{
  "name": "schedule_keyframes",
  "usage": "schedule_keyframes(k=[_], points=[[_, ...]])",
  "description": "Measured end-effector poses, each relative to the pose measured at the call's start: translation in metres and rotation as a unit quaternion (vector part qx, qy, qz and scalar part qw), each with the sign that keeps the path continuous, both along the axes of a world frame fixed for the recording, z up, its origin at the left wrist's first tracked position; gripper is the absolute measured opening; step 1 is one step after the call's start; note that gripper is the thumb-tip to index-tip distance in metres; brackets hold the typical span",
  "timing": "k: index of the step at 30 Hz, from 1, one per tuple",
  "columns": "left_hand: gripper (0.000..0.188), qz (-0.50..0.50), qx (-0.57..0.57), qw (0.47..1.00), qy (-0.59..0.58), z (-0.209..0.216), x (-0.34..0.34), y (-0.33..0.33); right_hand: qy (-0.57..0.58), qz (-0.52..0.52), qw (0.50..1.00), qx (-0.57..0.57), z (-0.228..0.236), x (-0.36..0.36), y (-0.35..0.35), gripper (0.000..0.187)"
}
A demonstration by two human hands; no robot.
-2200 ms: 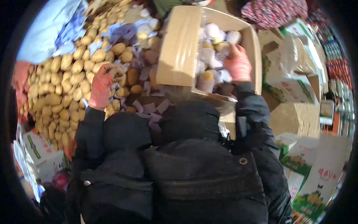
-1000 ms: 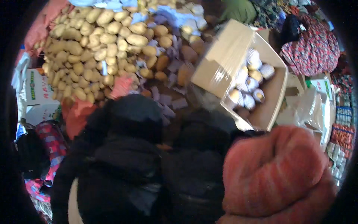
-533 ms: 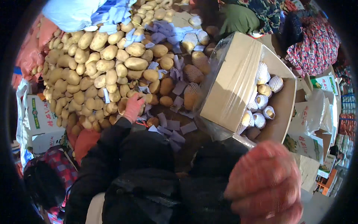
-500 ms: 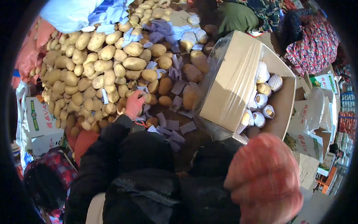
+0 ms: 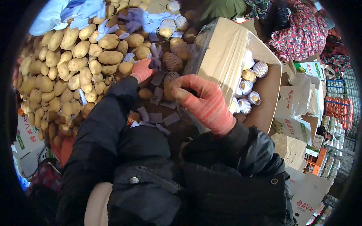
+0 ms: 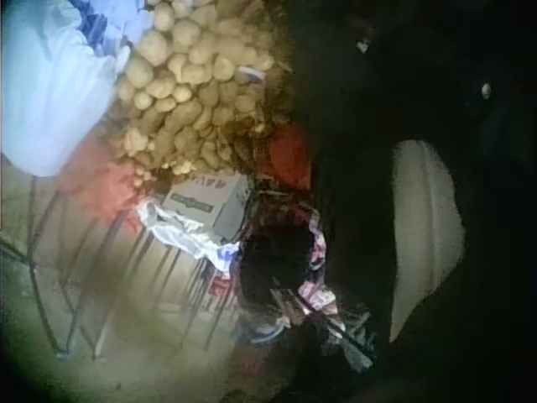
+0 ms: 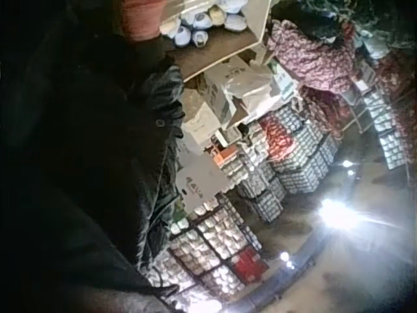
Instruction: Wrapping potatoes with protective nets and paper and placing them into a cardboard box.
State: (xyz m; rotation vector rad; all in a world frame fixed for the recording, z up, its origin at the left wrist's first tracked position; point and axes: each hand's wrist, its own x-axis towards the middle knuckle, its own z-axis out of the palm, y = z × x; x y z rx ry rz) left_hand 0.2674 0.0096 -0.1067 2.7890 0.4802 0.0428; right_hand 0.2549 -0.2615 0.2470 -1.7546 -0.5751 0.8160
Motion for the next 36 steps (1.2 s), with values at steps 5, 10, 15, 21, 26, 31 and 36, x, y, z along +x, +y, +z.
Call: schedule_keyframes(k=[5,10,15,21,26,31,36], points=[[0.043,0.119,-0.413,0.887,-0.168,0.116,-0.04,-0.017,-0.253,0.053,0.966,-0.019,-0.027,0.022,-0.01,0.025],[0.07,-0.047,-0.327,0.91,-0.249,0.245,-0.116,-0.058,-0.46,0.127,0.878,0.047,-0.033,0.027,0.024,0.044],[0.073,-0.053,-0.587,0.786,-0.187,0.283,-0.152,-0.064,-0.416,0.25,0.874,0.014,-0.033,0.01,0.035,0.03],[0.056,-0.02,-0.791,0.604,-0.095,0.22,-0.154,-0.057,-0.334,0.28,0.897,0.083,-0.054,-0.012,0.035,0.027],[0.047,-0.141,-0.679,0.719,-0.032,0.138,-0.135,-0.05,-0.174,0.336,0.922,-0.081,-0.096,0.002,0.025,0.062],[0.039,-0.061,0.068,0.996,-0.005,0.076,-0.062,0.031,-0.045,0.208,0.969,-0.124,-0.079,0.023,0.028,0.064],[0.045,-0.05,0.144,0.987,0.047,0.035,-0.059,0.053,-0.005,0.111,0.992,-0.063,-0.065,0.028,0.029,0.043]])
